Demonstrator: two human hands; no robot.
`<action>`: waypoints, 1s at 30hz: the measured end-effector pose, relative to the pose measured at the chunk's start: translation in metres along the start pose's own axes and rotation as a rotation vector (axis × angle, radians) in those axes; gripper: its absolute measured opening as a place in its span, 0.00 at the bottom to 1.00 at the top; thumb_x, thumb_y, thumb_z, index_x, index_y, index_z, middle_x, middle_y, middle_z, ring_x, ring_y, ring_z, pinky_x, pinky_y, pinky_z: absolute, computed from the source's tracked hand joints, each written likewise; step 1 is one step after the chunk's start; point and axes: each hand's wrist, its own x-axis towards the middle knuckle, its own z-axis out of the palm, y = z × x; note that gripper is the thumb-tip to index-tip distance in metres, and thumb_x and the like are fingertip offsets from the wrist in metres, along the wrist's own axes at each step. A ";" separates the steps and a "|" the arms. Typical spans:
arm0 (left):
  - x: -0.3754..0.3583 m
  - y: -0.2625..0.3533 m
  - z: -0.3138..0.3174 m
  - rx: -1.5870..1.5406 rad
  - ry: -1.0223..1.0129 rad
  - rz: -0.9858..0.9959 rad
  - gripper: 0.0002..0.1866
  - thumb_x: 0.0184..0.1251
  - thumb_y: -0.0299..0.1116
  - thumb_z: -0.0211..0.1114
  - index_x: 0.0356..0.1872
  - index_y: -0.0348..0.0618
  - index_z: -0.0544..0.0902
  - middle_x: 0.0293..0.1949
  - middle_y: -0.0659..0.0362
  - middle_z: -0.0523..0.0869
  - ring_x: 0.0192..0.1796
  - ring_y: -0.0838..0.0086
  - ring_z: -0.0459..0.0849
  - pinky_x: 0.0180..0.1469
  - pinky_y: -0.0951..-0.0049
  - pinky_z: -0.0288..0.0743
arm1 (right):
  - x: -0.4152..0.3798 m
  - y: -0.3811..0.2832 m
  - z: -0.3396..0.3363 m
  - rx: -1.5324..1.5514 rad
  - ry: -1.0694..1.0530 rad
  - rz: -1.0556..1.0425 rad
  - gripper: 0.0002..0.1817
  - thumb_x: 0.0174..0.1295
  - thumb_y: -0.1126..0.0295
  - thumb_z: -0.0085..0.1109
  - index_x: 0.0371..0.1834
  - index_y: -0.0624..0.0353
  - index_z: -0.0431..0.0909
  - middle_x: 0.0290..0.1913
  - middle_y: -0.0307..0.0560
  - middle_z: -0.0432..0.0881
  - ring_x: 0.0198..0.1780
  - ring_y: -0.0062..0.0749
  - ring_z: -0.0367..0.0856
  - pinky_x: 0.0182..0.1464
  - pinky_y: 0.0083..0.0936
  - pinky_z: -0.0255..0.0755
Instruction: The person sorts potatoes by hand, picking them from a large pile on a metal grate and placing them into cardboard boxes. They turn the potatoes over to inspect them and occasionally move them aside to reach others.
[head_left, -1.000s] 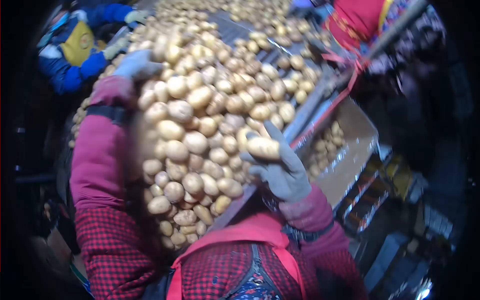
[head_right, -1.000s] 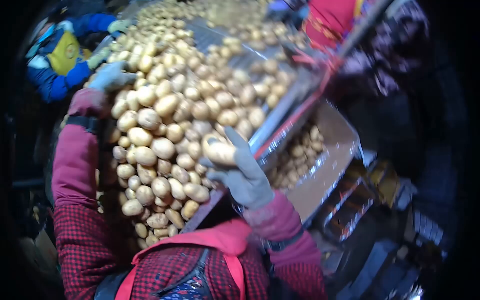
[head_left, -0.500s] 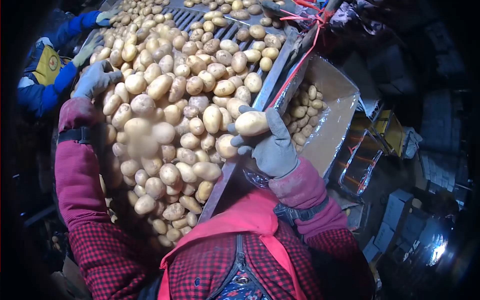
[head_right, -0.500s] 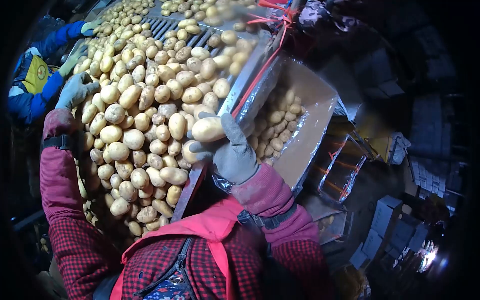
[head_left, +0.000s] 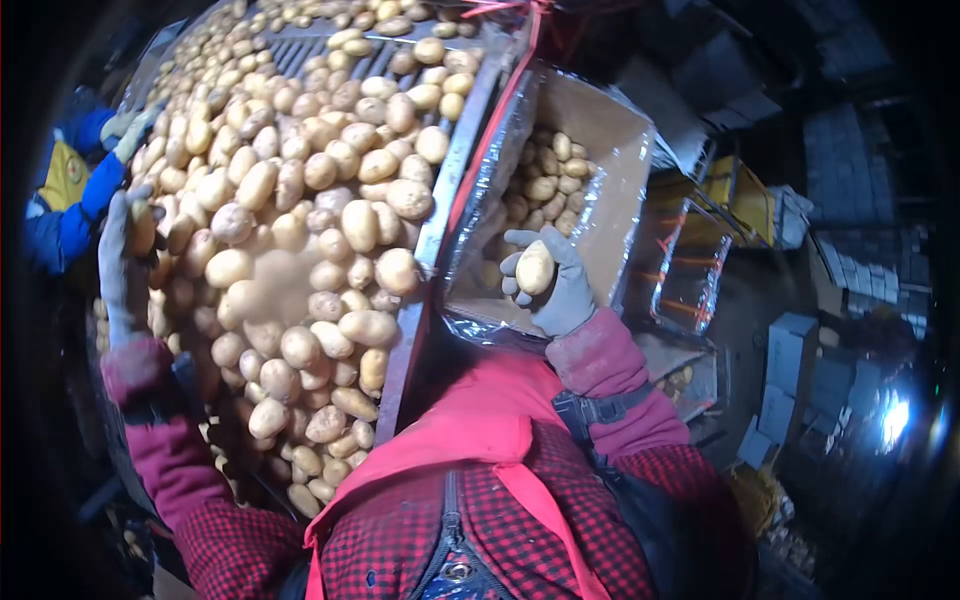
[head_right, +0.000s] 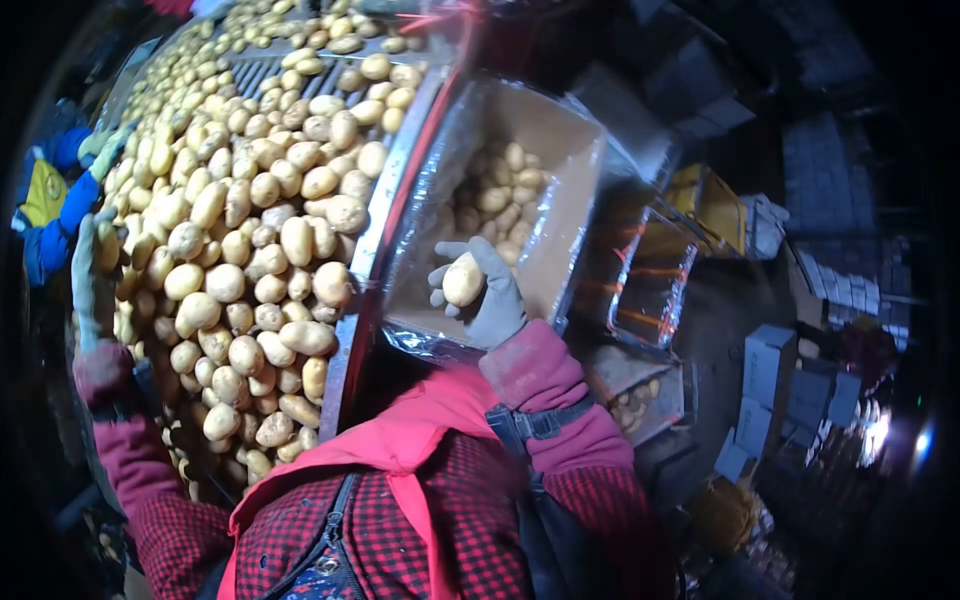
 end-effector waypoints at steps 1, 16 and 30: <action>-0.015 0.007 0.009 -0.046 -0.087 -0.105 0.27 0.89 0.52 0.50 0.63 0.38 0.84 0.40 0.63 0.88 0.37 0.81 0.83 0.36 0.79 0.75 | -0.003 0.001 -0.003 0.007 0.024 -0.017 0.36 0.76 0.38 0.55 0.65 0.63 0.77 0.39 0.51 0.89 0.30 0.33 0.88 0.26 0.21 0.79; -0.119 -0.002 0.187 -0.157 -0.308 -0.051 0.23 0.86 0.45 0.57 0.69 0.40 0.79 0.45 0.59 0.88 0.39 0.75 0.84 0.37 0.77 0.79 | -0.027 0.013 -0.037 0.214 0.181 0.015 0.25 0.77 0.49 0.59 0.66 0.54 0.76 0.47 0.50 0.84 0.40 0.44 0.87 0.30 0.26 0.80; -0.167 0.017 0.254 0.016 -0.507 -0.070 0.24 0.74 0.21 0.59 0.70 0.34 0.78 0.59 0.54 0.84 0.47 0.72 0.86 0.38 0.78 0.82 | -0.066 0.007 -0.088 0.138 0.251 -0.286 0.21 0.74 0.55 0.65 0.67 0.45 0.81 0.55 0.41 0.87 0.54 0.36 0.87 0.42 0.30 0.82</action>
